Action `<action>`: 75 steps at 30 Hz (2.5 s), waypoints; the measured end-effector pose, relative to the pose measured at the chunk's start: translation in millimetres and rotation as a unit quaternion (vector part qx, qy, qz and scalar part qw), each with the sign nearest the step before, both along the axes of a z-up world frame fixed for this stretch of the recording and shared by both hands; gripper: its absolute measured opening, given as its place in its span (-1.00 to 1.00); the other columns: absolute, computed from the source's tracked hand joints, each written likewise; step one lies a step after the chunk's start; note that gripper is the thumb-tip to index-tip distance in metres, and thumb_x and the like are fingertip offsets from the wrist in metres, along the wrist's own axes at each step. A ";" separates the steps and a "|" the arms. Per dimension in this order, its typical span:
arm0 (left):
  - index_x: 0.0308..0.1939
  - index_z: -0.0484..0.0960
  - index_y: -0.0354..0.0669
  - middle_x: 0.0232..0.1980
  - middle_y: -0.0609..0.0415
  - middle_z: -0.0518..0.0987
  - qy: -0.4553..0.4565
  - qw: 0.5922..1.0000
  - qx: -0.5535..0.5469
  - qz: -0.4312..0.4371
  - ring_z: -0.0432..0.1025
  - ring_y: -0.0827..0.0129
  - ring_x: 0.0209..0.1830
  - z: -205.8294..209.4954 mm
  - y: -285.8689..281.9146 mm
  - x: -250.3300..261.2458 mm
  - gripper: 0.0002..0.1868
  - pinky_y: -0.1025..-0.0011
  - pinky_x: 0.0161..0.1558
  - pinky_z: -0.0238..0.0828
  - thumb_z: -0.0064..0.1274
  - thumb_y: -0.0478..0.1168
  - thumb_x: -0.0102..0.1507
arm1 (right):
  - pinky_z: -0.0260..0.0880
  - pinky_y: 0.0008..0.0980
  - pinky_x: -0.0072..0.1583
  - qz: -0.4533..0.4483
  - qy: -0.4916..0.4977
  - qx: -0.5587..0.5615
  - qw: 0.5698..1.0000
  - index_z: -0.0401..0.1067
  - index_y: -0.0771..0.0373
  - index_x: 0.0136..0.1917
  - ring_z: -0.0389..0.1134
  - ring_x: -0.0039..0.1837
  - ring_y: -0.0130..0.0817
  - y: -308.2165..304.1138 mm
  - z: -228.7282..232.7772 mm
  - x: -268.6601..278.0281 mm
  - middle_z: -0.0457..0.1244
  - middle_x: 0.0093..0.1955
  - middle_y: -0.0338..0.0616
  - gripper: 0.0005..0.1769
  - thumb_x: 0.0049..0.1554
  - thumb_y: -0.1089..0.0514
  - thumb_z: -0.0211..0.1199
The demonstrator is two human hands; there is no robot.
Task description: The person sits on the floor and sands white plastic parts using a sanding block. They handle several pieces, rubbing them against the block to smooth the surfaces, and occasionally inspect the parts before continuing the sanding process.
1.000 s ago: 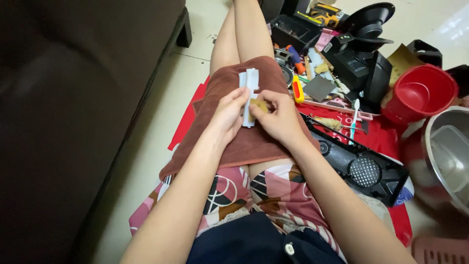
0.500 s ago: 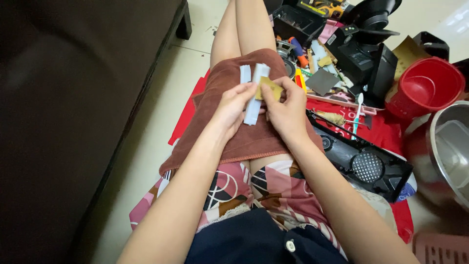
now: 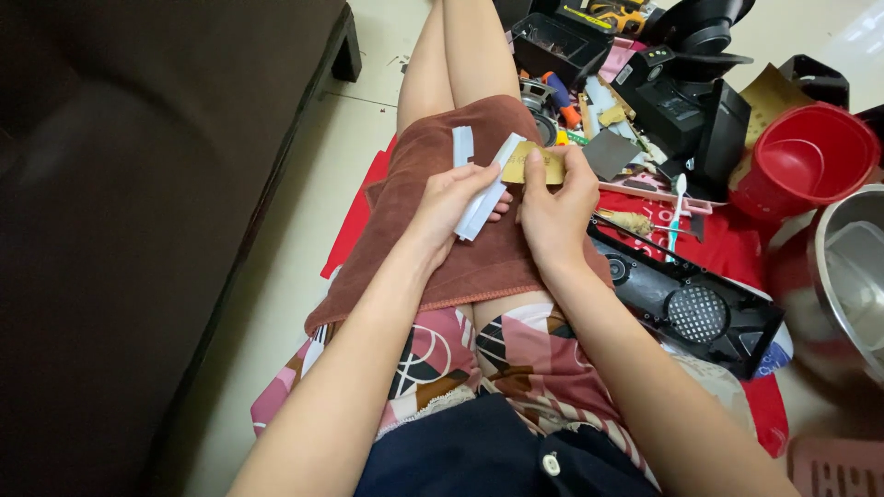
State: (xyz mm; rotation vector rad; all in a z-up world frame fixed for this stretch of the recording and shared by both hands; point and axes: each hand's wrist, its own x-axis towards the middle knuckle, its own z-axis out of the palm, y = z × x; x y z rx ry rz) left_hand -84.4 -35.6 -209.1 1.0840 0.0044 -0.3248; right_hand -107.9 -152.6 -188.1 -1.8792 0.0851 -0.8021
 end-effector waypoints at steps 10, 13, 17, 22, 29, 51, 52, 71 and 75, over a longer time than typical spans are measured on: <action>-0.16 0.44 -0.41 -0.36 -0.23 0.54 0.024 0.998 -0.054 0.027 0.51 0.27 -0.49 -11.3 3.1 8.4 -0.61 0.44 -0.51 0.51 0.01 -0.10 0.14 | 0.11 -0.53 -0.62 0.120 0.001 0.088 0.989 0.38 0.36 -0.23 0.19 -0.62 -0.42 0.0 -3.4 3.3 0.13 -0.56 -0.12 -0.95 0.05 0.32 0.14; -0.11 0.40 -0.41 -0.32 -0.25 0.53 0.037 0.994 -0.085 0.055 0.49 0.21 -0.49 -11.1 3.0 11.6 -0.61 0.38 -0.52 0.51 -0.01 -0.12 0.15 | 0.27 -0.55 -0.28 0.140 0.040 0.009 0.989 0.49 0.16 -0.19 0.21 -0.30 -0.57 4.1 -0.5 1.0 0.24 -0.40 -0.19 -0.89 -0.05 0.17 0.33; -0.15 0.45 -0.36 -0.29 -0.23 0.52 0.046 0.993 -0.073 0.085 0.48 0.17 -0.47 -9.2 0.4 10.3 -0.65 0.33 -0.58 0.50 -0.03 -0.11 0.17 | 0.21 -0.67 -0.39 0.140 0.104 0.008 0.985 0.49 0.15 -0.21 0.23 -0.46 -0.60 7.6 3.8 -3.3 0.25 -0.45 -0.17 -0.89 -0.08 0.20 0.31; -0.17 0.46 -0.37 -0.29 -0.23 0.52 0.030 0.993 -0.065 0.095 0.48 0.18 -0.49 -15.9 -5.5 13.3 -0.65 0.33 -0.62 0.50 -0.01 -0.11 0.16 | 0.25 -0.56 -0.33 0.118 0.113 -0.057 0.985 0.46 0.18 -0.17 0.25 -0.38 -0.53 4.3 0.4 -2.6 0.28 -0.37 -0.07 -0.84 -0.07 0.17 0.31; -0.19 0.48 -0.37 -0.22 -0.21 0.49 0.054 0.990 -0.064 0.113 0.46 0.11 -0.39 -22.9 -6.4 16.9 -0.69 0.20 -0.58 0.51 -0.04 -0.15 0.17 | 0.29 -0.39 -0.26 0.119 0.130 -0.155 0.972 0.45 0.21 -0.16 0.30 -0.29 -0.30 13.3 5.1 2.8 0.28 -0.33 -0.01 -0.85 -0.03 0.16 0.28; -0.29 0.55 -0.09 -0.40 0.01 0.54 0.052 0.949 0.050 0.307 0.45 0.32 -0.39 -12.9 -1.8 20.9 -0.78 0.43 -0.46 0.44 -0.09 -0.08 0.12 | 0.18 -0.55 -0.49 0.065 0.104 0.034 0.992 0.35 0.26 -0.25 0.19 -0.45 -0.48 38.6 -38.7 37.5 0.19 -0.48 -0.14 -0.82 0.02 0.11 0.24; -0.29 0.55 -0.09 -0.40 0.01 0.54 0.051 0.951 0.050 0.302 0.45 0.32 -0.39 -13.7 -2.1 22.2 -0.78 0.43 -0.46 0.44 -0.09 -0.08 0.12 | 0.18 -0.55 -0.49 0.061 0.103 0.034 0.992 0.35 0.26 -0.25 0.19 -0.45 -0.48 40.5 -37.2 35.9 0.19 -0.48 -0.14 -0.82 0.02 0.11 0.24; -0.34 0.56 -0.17 -0.55 -0.08 0.46 0.069 0.968 -0.037 0.238 0.26 0.32 -0.75 -17.9 3.9 32.2 -0.79 0.45 -0.78 0.18 -0.02 -0.13 0.07 | 0.16 -0.45 -0.59 0.177 0.113 0.187 0.960 0.26 0.35 -0.37 0.11 -0.57 -0.40 65.5 -9.3 7.6 0.04 -0.55 -0.10 -0.80 0.07 0.26 0.08; -0.35 0.55 -0.23 -0.68 -0.16 0.41 0.060 0.976 -0.053 0.204 0.17 0.23 -0.99 -24.7 1.7 42.2 -0.79 0.37 -1.02 0.07 -0.02 -0.16 0.07 | 0.13 -0.39 -0.64 0.141 0.115 0.193 0.964 0.20 0.32 -0.38 0.12 -0.61 -0.33 64.4 -8.1 8.7 0.00 -0.61 -0.08 -0.70 0.16 0.18 -0.10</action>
